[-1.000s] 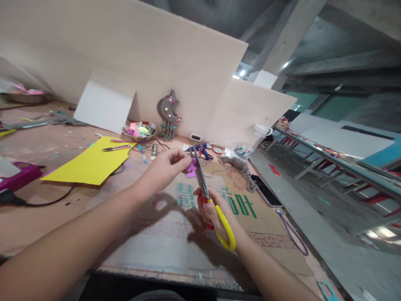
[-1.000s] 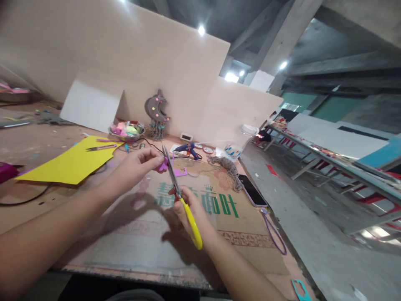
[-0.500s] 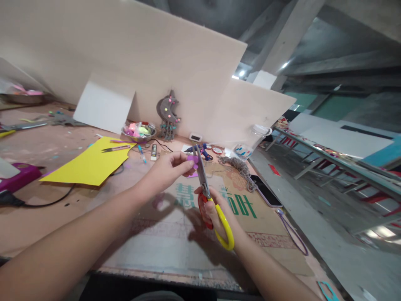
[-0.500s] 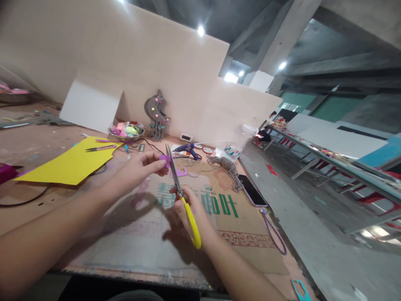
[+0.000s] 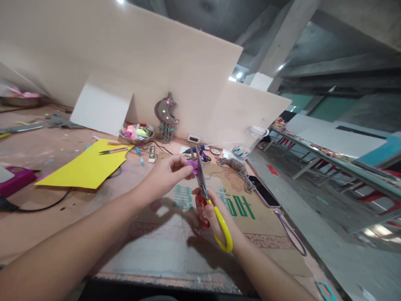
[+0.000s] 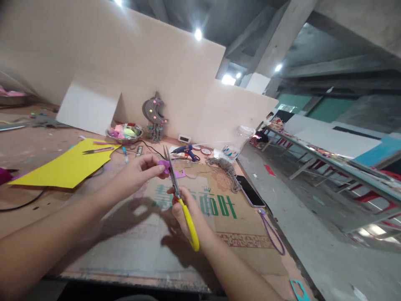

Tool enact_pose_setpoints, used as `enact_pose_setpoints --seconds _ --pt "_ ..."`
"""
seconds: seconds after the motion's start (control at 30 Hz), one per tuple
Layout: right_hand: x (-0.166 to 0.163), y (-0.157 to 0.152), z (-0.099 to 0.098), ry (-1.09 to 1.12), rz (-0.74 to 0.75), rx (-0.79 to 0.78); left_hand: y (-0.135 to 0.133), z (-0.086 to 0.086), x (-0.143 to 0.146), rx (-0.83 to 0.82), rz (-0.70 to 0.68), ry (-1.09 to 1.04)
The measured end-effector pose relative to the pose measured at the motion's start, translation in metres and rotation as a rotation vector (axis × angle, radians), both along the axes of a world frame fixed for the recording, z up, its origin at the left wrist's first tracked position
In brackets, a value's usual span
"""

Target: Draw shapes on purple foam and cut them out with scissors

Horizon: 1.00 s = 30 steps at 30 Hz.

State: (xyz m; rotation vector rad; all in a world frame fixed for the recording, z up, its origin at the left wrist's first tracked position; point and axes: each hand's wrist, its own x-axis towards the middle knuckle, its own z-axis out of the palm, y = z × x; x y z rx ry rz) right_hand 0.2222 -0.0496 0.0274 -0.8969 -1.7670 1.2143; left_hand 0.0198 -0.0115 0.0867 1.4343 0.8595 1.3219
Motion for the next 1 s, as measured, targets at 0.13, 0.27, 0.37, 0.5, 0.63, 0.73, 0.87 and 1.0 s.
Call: enact_pose_setpoints --seconds 0.13,0.27,0.37,0.5,0.63,0.73,0.87,1.0 --pt "0.0001 0.0014 0.0005 0.009 0.004 -0.019 -0.0002 0.0022 0.0005 -0.01 -0.001 0.0" --pt "0.0003 0.0029 0.0002 0.007 0.004 -0.019 0.001 0.004 0.0001 -0.018 0.002 0.014" --pt "0.0002 0.0022 0.0008 0.016 0.017 -0.029 0.0021 0.0042 -0.0012 -0.017 0.005 0.025" --pt "-0.0003 0.0016 0.0012 0.035 0.026 -0.066 0.0022 0.0047 -0.0032 -0.014 -0.003 0.015" --pt "-0.0013 0.001 0.0015 0.047 0.024 -0.071 0.0018 0.0062 -0.0045 -0.021 -0.006 0.009" --pt "-0.002 -0.0003 0.0025 0.045 0.025 -0.093 0.0021 0.007 -0.0055 -0.036 0.003 0.002" --pt "-0.0026 -0.001 0.0042 0.043 0.013 -0.093 0.004 0.0053 -0.0072 -0.028 0.009 -0.001" --pt "-0.0029 -0.0005 0.0049 0.037 -0.003 -0.108 0.0049 0.0039 -0.0077 -0.014 0.017 0.016"
